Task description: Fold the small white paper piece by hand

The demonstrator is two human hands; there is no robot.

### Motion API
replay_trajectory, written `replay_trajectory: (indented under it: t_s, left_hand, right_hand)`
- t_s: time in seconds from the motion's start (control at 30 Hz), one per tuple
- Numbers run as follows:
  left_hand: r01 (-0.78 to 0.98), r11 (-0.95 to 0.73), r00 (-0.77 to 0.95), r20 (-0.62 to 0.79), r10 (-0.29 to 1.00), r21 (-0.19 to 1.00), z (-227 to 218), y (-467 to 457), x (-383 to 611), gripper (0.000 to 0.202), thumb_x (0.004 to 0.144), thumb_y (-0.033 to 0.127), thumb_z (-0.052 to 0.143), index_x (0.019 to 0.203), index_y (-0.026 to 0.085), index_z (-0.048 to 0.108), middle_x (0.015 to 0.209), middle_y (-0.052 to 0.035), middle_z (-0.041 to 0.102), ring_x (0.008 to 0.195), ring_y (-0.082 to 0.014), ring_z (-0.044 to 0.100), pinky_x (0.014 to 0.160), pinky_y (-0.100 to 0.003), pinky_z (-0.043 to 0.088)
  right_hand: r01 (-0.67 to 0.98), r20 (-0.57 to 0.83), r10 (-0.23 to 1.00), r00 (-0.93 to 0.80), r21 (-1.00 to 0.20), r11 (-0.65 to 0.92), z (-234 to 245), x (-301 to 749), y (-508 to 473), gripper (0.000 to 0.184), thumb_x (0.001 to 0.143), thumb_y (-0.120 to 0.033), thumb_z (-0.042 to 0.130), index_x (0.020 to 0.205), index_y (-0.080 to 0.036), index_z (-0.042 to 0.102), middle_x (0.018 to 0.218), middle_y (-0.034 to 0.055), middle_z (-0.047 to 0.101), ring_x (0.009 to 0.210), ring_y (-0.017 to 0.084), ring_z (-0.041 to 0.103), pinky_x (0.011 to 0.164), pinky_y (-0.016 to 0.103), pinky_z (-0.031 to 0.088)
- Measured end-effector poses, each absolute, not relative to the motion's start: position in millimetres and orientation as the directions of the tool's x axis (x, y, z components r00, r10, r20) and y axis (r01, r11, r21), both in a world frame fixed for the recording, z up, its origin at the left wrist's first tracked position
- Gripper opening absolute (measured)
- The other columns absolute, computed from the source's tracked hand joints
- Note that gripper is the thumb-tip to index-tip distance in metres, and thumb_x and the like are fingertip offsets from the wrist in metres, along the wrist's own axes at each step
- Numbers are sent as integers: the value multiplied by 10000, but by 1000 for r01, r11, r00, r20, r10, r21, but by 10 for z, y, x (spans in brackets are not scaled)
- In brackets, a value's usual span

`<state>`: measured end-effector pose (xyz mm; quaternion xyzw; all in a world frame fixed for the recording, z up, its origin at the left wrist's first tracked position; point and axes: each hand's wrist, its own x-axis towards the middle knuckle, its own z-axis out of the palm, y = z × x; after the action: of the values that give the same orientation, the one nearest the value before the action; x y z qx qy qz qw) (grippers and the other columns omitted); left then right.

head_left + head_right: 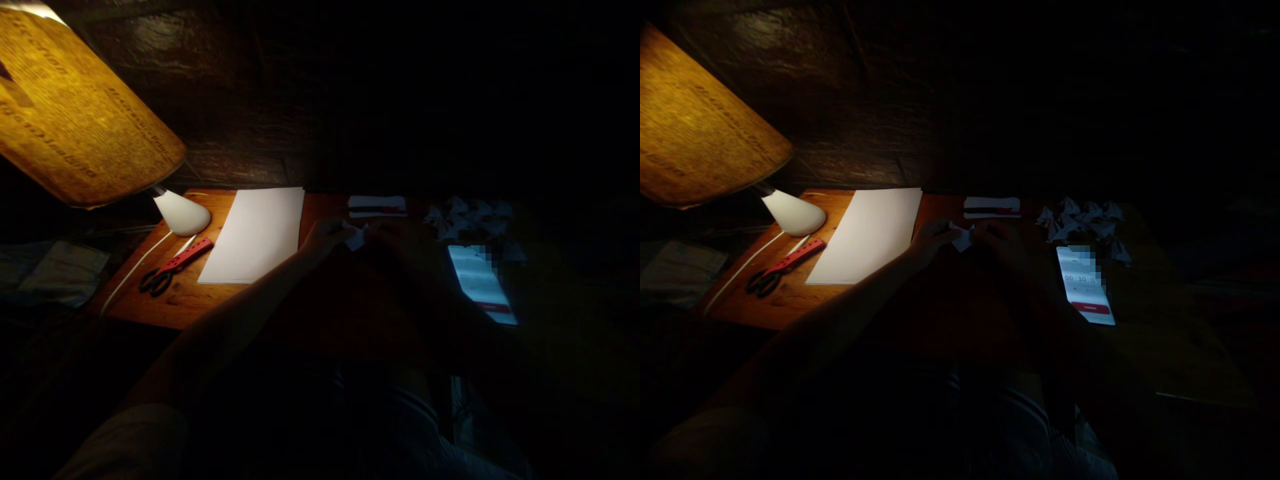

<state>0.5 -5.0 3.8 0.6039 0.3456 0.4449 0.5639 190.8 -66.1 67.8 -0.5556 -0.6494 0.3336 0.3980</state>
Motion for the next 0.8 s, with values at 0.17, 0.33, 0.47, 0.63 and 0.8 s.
replay_trajectory:
  t_s: [0.17,0.33,0.47,0.63,0.8]
  left_hand:
    - [-19,-166,414,159,896,986,40,-65,14,279,755,372,816,749,149,649,709,15,628,679,-97,554,660,-240,417]
    - [27,-196,439,165,883,980,5,-53,16,303,767,395,806,741,147,633,688,19,600,671,-97,533,631,-230,391]
    - [29,-224,484,183,856,974,-2,-49,3,235,781,342,755,740,151,625,678,20,595,649,-93,527,625,-229,390]
    - [74,-207,502,142,853,976,49,-76,-16,163,746,257,749,706,154,630,636,25,591,609,-87,509,586,-221,366]
    - [12,-160,540,128,832,987,87,-92,-19,129,689,253,718,671,150,643,621,23,582,601,-85,498,585,-227,355]
  right_hand:
    - [525,151,981,-118,-830,191,627,1899,-654,147,873,-296,660,769,-214,724,832,54,754,817,227,651,737,319,499]
    - [487,172,978,-117,-848,207,544,1914,-616,147,839,-291,675,730,-201,714,802,57,740,780,217,647,724,313,495]
    - [464,190,970,-151,-853,239,449,1917,-578,147,810,-311,682,718,-203,717,781,48,731,763,212,648,732,320,496]
    - [356,169,969,-179,-907,224,315,1912,-541,155,768,-347,700,701,-208,689,737,34,709,720,199,625,678,305,480]
    - [318,159,959,-234,-920,230,265,1916,-526,180,762,-378,692,731,-201,705,743,19,697,712,174,606,687,293,476]
